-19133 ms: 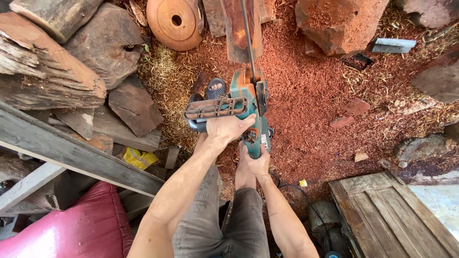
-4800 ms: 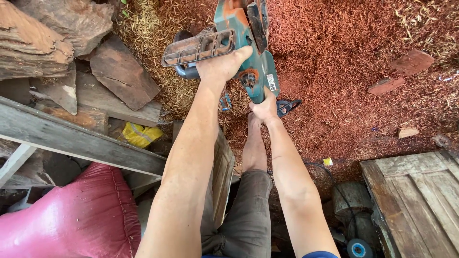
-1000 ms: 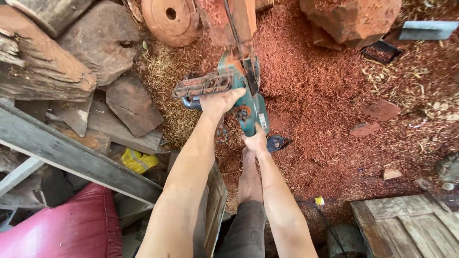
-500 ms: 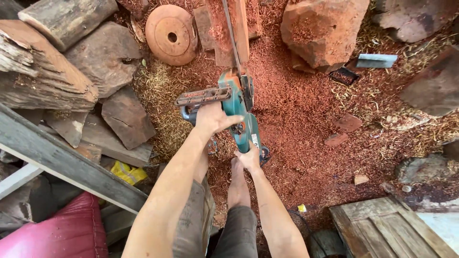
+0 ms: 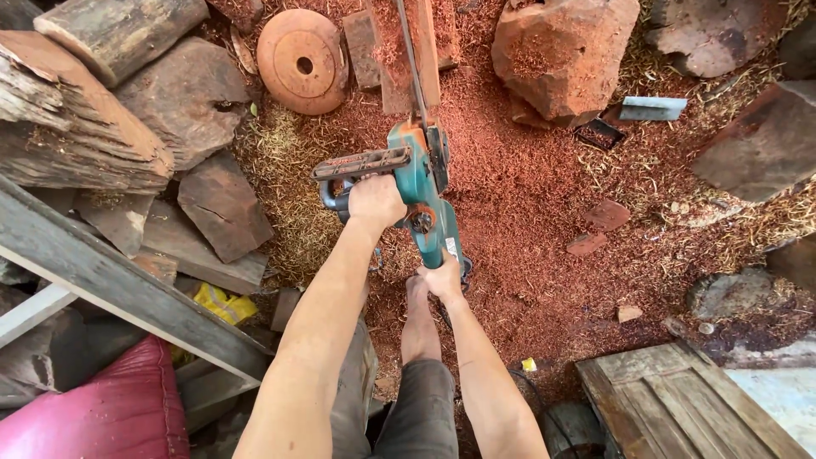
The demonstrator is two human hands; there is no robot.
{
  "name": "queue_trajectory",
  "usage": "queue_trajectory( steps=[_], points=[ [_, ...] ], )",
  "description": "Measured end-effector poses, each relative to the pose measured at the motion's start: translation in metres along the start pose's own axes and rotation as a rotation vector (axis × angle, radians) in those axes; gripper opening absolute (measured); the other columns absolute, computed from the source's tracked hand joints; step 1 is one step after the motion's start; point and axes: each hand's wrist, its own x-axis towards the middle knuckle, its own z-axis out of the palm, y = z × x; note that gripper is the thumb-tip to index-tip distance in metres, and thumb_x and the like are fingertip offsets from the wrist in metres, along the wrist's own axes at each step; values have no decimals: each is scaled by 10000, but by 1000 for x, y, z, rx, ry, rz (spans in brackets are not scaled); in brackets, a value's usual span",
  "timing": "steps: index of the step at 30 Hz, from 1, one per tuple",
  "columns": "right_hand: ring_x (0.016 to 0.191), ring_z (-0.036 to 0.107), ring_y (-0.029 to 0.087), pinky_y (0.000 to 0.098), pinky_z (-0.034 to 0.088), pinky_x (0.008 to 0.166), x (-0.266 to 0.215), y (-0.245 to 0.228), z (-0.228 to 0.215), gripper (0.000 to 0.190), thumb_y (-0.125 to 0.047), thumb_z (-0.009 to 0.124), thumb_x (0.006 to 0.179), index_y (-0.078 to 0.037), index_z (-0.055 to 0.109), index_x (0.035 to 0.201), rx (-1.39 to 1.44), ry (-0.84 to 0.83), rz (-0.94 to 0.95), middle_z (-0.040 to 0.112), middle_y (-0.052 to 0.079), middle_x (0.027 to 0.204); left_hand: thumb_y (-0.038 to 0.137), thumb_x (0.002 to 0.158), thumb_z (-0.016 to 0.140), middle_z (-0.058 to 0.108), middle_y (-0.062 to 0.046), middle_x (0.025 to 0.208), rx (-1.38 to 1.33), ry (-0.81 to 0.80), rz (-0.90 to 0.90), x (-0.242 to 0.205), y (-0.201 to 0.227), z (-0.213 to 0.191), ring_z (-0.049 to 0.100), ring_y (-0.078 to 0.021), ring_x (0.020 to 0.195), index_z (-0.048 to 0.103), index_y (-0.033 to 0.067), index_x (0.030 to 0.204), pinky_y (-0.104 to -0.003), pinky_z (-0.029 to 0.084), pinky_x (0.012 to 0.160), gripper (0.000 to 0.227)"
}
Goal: Using a small hand-held electric chainsaw to cut blocks of wood.
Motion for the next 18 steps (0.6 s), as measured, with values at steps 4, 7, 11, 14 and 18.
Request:
queue_trajectory(
  steps=[4, 7, 11, 14, 18],
  points=[
    [805, 673, 214, 370, 540, 764, 1, 1, 0, 303, -117, 774, 670, 5, 673, 929, -13, 4, 25, 718, 109, 844, 199, 778, 710, 729, -194, 1096, 8, -3, 3, 0, 0, 0, 710, -337, 1047, 743, 40, 1029, -422, 565, 921, 299],
    [830, 686, 212, 364, 541, 786, 2, 1, 2, 327, -115, 769, 668, -5, 683, 964, -12, 7, 28, 729, 111, 871, 191, 783, 701, 724, -197, 1115, 10, 2, -12, 2, -1, 1, 707, -340, 1061, 735, 32, 1044, -422, 564, 923, 308],
    [850, 694, 214, 360, 543, 800, -2, 1, 1, 345, -110, 770, 671, -10, 689, 992, -15, 9, 31, 738, 114, 892, 183, 789, 692, 723, -201, 1123, 6, -6, -15, 2, -2, 3, 707, -341, 1067, 734, 32, 1050, -423, 562, 929, 305],
    [849, 694, 212, 361, 544, 797, 0, 1, 2, 337, -105, 768, 672, -12, 686, 984, -12, 13, 25, 736, 111, 890, 179, 787, 691, 723, -199, 1129, 10, -4, -17, 3, 0, 1, 705, -340, 1074, 735, 34, 1050, -423, 560, 934, 304],
    [837, 691, 210, 364, 547, 786, 1, 2, 3, 303, -105, 766, 676, -5, 681, 949, -13, 9, 40, 733, 112, 874, 177, 797, 683, 724, -201, 1134, 9, -28, -39, 0, 2, -4, 704, -339, 1082, 736, 39, 1060, -427, 557, 940, 302]
  ],
)
